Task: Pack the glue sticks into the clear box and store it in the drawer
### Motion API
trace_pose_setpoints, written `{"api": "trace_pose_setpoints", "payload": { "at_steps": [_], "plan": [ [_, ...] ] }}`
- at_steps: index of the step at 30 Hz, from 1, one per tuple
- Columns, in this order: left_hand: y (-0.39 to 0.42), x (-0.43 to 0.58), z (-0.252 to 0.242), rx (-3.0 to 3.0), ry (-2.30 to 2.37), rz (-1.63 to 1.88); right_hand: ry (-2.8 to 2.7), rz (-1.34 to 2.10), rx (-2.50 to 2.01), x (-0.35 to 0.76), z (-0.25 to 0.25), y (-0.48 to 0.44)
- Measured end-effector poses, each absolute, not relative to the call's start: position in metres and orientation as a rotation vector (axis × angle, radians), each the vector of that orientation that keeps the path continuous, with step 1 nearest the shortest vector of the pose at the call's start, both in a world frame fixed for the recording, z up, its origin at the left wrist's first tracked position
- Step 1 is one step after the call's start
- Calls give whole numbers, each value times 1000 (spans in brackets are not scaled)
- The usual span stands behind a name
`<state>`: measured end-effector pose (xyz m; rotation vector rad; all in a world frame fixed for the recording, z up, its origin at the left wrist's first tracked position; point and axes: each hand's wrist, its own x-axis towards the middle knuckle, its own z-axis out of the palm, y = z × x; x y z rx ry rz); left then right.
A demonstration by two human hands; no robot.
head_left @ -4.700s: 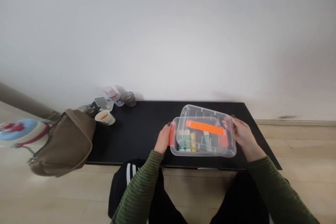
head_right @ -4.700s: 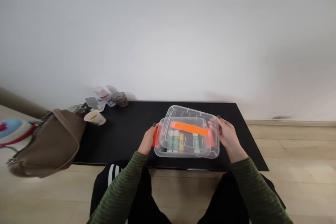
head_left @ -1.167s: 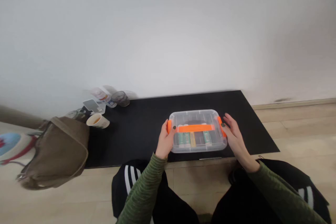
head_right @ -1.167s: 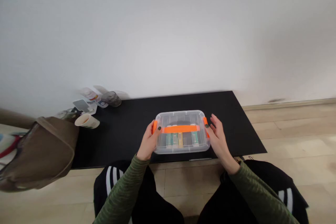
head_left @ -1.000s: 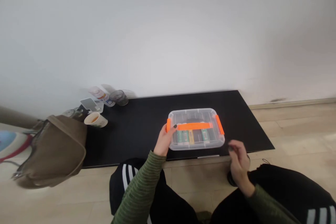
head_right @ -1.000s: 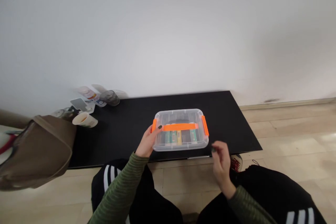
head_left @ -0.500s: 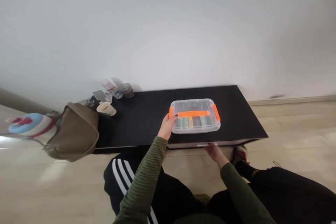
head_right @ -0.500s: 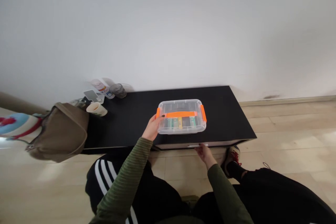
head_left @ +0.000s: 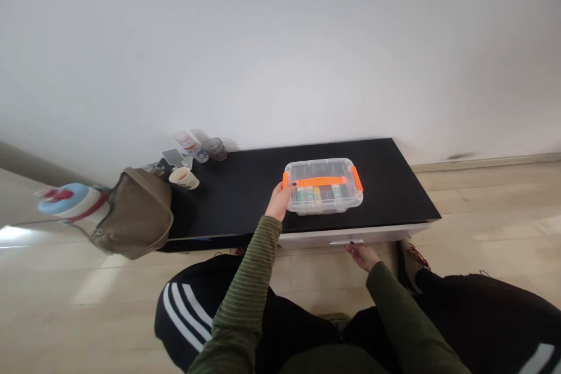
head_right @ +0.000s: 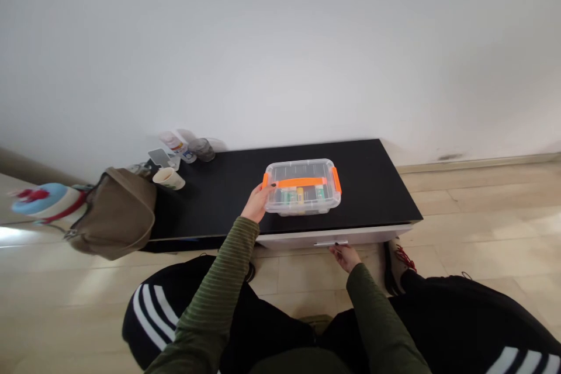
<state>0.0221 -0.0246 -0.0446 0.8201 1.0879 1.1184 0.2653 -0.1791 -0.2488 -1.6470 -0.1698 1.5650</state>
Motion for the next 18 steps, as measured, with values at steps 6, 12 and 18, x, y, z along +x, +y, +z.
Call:
{"api": "trace_pose_setpoints", "payload": {
  "at_steps": [6,12,18],
  "plan": [
    [-31,26,-45,789,1081,1182,-310,1749,-1846,256,-218,-224],
    [-60,29,-46,713,1121,1323,-586,1864,-1742,254,-175,-257],
    [-99,20,-44,676,1144,1322,-747,1582,-1711,284,-155,-260]
  ]
}}
